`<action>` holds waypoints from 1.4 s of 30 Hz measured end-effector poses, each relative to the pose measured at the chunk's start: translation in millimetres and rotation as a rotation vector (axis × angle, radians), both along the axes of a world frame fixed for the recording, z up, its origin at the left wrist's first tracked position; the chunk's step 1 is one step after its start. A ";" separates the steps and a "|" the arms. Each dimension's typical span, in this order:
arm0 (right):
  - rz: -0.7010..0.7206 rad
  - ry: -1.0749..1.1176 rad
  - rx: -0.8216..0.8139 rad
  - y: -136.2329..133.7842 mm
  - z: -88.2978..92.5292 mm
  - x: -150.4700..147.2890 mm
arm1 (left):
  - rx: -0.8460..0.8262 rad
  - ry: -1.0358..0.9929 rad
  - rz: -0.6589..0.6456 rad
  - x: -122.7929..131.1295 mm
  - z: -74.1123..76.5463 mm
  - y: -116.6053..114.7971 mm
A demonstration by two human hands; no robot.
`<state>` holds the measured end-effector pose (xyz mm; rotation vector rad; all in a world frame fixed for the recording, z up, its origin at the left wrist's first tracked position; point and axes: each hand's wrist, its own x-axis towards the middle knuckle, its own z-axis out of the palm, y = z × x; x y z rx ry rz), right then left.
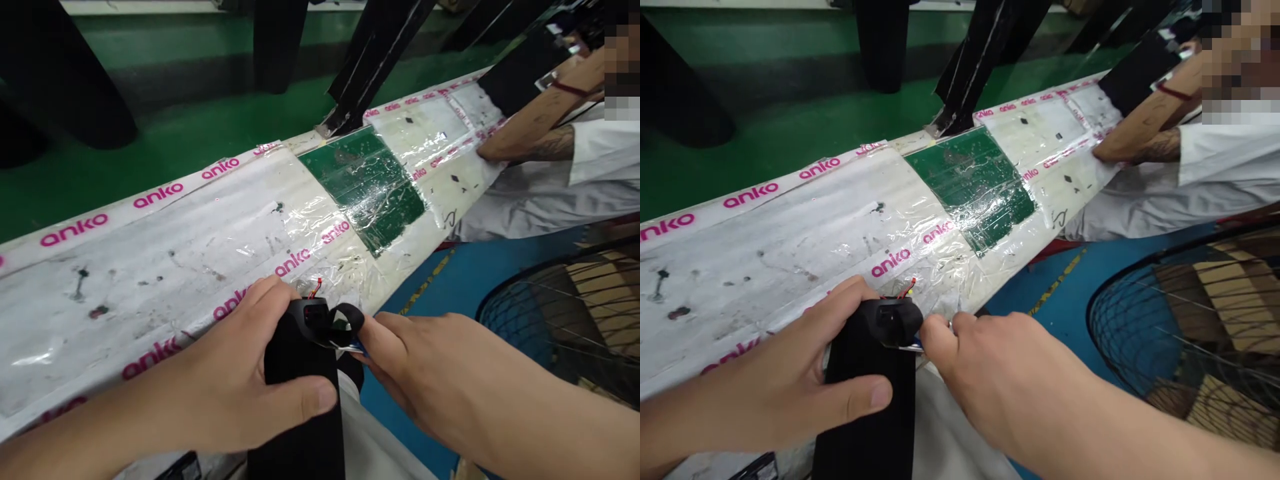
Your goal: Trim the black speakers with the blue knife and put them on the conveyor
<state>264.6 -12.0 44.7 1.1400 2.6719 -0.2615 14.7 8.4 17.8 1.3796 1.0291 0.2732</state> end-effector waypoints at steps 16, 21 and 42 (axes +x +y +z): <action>0.055 -0.050 -0.010 1.9 3.7 0.1 | 0.174 -0.005 0.223 24.6 -6.4 -8.3; 0.039 0.045 -0.044 4.0 -5.0 1.9 | 0.173 0.024 0.222 27.6 -4.4 -6.2; -0.081 0.153 0.066 -10.7 24.0 17.0 | 0.107 0.083 0.068 6.0 -5.5 -2.0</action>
